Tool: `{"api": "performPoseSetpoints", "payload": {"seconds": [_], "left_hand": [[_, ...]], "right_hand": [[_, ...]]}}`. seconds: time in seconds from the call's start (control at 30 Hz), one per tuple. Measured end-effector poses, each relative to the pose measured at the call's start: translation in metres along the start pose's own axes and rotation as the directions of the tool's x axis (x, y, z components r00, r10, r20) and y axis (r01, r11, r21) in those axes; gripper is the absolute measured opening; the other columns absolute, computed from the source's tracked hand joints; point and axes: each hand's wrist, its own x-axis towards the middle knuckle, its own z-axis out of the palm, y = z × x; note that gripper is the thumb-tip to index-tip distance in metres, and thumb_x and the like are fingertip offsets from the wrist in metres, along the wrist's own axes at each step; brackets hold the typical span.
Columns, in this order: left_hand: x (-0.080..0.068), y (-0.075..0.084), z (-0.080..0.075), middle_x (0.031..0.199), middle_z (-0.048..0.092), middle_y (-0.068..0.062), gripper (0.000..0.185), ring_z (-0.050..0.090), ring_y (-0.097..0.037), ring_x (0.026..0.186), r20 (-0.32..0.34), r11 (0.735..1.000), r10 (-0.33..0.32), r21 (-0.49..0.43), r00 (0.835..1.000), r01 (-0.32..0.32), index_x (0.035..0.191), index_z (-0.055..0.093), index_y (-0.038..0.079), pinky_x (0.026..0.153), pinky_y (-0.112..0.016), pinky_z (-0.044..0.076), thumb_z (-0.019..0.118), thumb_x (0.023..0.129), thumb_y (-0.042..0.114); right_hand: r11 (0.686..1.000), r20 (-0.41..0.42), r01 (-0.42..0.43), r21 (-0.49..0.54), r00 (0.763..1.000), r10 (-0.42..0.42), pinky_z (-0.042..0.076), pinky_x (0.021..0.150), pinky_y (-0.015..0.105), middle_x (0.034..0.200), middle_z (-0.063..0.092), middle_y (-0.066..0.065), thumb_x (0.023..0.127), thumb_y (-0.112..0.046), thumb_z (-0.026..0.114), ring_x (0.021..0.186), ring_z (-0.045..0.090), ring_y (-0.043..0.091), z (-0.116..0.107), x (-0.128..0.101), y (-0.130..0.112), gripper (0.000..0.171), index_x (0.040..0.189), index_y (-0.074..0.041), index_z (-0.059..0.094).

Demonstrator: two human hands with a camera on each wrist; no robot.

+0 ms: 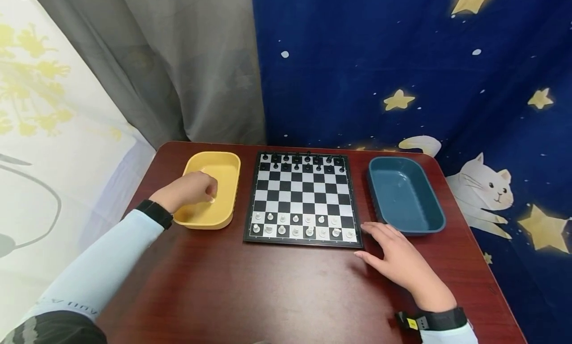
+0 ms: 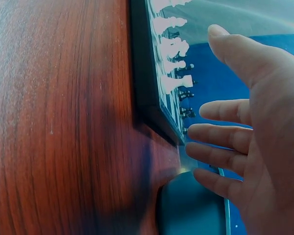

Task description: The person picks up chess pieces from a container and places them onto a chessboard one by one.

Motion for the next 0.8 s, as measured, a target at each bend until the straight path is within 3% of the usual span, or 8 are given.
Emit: {"api": "performPoseSetpoints", "payload": {"seconds": [0.37,0.6,0.8], "left_hand": [[-0.002,0.001,0.004,0.086,0.066,-0.001,0.011,0.058,-0.025,0.084,-0.024,1.0,-0.019,0.012,1.0,0.019,0.091,0.076,0.012,0.084,-0.044,0.05,0.083,0.097,0.006],[-0.003,0.01,-0.012,0.085,0.067,-0.002,0.009,0.059,-0.024,0.081,-0.175,1.0,-0.017,-0.027,0.984,0.012,0.093,0.076,0.011,0.08,-0.042,0.051,0.085,0.097,0.008],[0.001,0.046,-0.028,0.091,0.074,-0.005,0.006,0.066,-0.025,0.085,-0.281,1.0,0.016,-0.011,0.959,-0.02,0.101,0.078,0.008,0.084,-0.046,0.058,0.082,0.098,0.011]], "right_hand": [[1.0,-0.011,-0.002,0.005,1.0,0.002,0.039,0.121,0.067,0.149,0.065,0.017,0.093,-0.047,0.089,0.141,0.057,0.04,0.001,-0.003,0.001,0.073,0.149,-0.007,0.066],[1.0,-0.02,0.001,0.005,1.0,-0.001,0.039,0.121,0.067,0.149,0.065,0.016,0.092,-0.048,0.089,0.141,0.057,0.04,0.001,-0.003,0.001,0.074,0.149,-0.008,0.066],[1.0,-0.024,0.001,0.005,1.0,-0.001,0.041,0.12,0.067,0.149,0.065,0.016,0.093,-0.049,0.088,0.141,0.057,0.041,0.001,-0.004,0.002,0.074,0.15,-0.008,0.066]]}}
